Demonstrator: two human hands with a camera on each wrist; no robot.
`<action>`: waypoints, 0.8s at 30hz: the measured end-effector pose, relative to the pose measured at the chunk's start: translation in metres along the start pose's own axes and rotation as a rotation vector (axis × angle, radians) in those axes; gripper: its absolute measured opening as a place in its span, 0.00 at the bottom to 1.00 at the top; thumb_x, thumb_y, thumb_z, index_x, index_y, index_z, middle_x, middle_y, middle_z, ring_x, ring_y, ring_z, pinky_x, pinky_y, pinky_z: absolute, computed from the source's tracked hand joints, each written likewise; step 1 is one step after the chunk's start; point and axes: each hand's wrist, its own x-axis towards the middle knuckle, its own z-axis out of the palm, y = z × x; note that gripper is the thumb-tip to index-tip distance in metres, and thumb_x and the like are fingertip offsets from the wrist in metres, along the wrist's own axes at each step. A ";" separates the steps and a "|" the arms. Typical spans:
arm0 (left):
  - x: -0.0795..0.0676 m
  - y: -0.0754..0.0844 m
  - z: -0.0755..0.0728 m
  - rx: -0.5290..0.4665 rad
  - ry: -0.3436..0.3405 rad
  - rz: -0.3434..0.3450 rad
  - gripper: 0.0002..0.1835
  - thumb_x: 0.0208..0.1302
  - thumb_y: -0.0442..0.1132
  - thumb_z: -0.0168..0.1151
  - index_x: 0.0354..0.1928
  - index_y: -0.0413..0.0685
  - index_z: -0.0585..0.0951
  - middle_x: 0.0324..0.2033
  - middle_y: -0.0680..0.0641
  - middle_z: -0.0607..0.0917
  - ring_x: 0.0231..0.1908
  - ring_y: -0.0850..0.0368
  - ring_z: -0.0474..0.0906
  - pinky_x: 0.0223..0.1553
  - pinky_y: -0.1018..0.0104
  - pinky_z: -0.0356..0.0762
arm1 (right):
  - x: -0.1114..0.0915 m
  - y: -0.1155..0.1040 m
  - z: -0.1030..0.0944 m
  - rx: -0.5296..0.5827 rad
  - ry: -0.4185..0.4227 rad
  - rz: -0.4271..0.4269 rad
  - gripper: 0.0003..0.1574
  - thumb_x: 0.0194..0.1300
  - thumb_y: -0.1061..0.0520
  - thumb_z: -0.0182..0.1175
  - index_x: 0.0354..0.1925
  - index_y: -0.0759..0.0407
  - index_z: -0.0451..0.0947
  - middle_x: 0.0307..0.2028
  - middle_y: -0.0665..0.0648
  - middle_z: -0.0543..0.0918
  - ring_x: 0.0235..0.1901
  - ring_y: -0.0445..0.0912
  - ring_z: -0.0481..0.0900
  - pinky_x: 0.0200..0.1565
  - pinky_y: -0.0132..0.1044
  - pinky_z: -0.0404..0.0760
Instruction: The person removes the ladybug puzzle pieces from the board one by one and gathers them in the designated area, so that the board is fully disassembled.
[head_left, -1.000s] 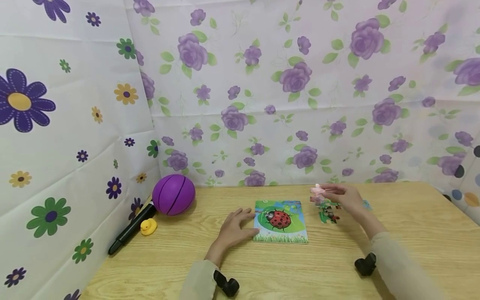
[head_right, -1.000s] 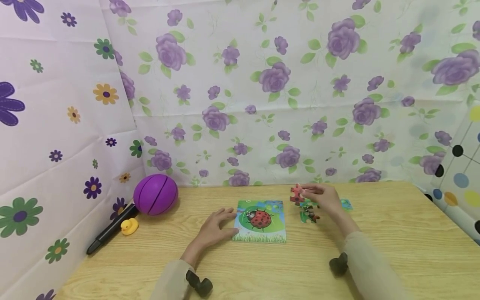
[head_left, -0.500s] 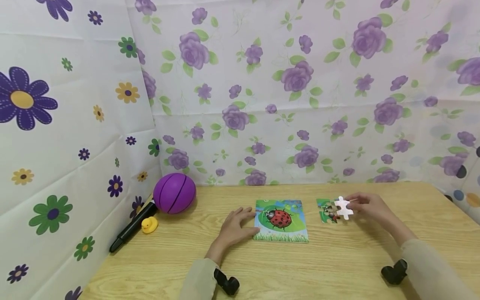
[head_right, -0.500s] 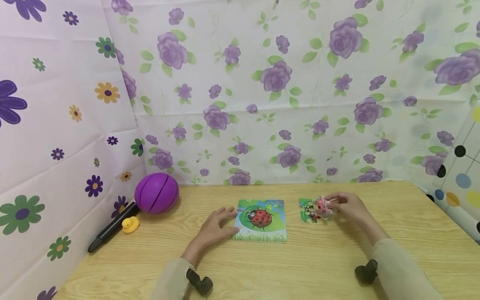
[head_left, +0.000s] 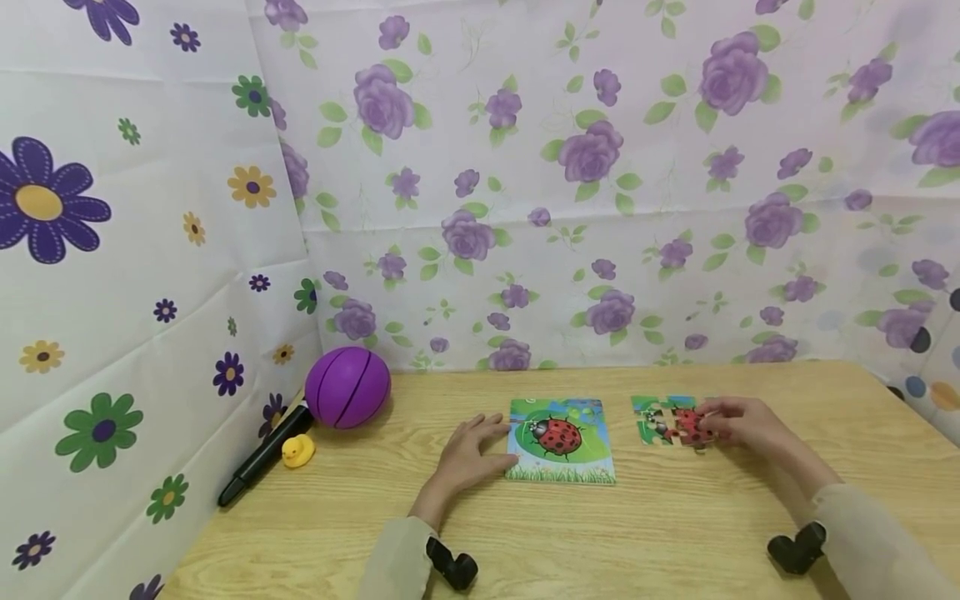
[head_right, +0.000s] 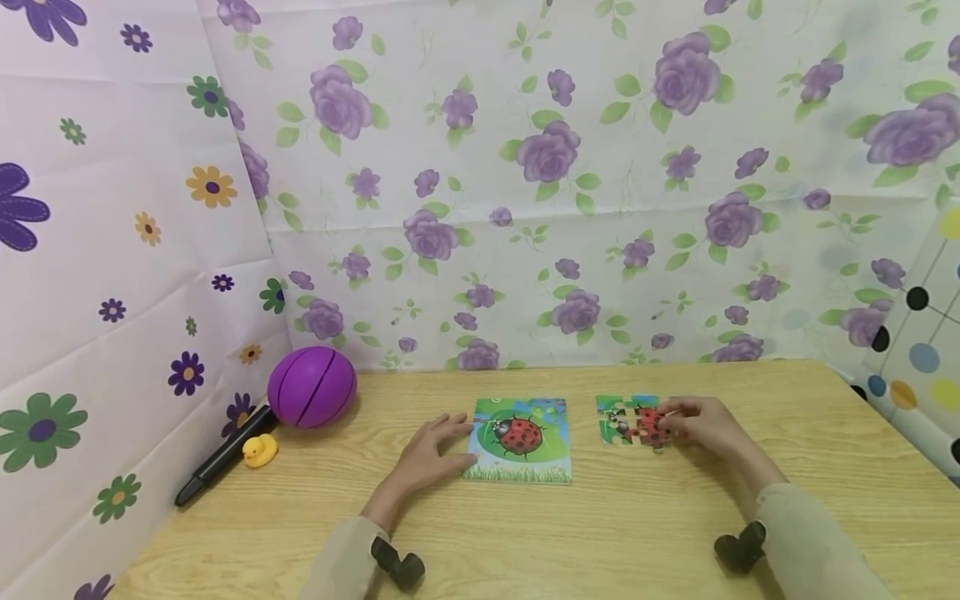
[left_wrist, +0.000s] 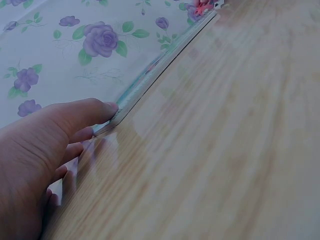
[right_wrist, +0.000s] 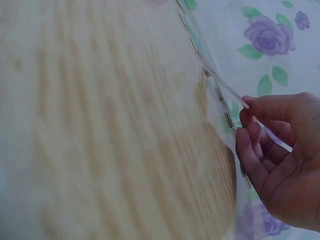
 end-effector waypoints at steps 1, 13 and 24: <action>0.000 0.000 0.000 0.000 -0.002 -0.003 0.32 0.59 0.54 0.67 0.64 0.49 0.77 0.71 0.47 0.69 0.75 0.43 0.54 0.77 0.40 0.43 | 0.000 0.001 0.000 -0.015 -0.004 -0.006 0.29 0.68 0.51 0.61 0.58 0.72 0.74 0.41 0.55 0.86 0.29 0.35 0.79 0.33 0.33 0.85; -0.001 0.001 0.000 -0.026 0.003 0.007 0.32 0.59 0.54 0.68 0.63 0.47 0.77 0.70 0.45 0.69 0.75 0.41 0.55 0.76 0.37 0.44 | 0.001 0.002 0.001 -0.136 -0.018 -0.014 0.19 0.68 0.53 0.61 0.49 0.66 0.82 0.40 0.58 0.85 0.31 0.36 0.79 0.32 0.31 0.83; -0.001 0.003 0.000 -0.033 0.007 0.009 0.32 0.59 0.52 0.68 0.63 0.45 0.77 0.70 0.44 0.70 0.74 0.40 0.55 0.76 0.37 0.44 | 0.003 0.000 0.001 -0.221 -0.001 0.009 0.16 0.67 0.52 0.61 0.47 0.61 0.84 0.45 0.62 0.84 0.32 0.39 0.77 0.32 0.31 0.80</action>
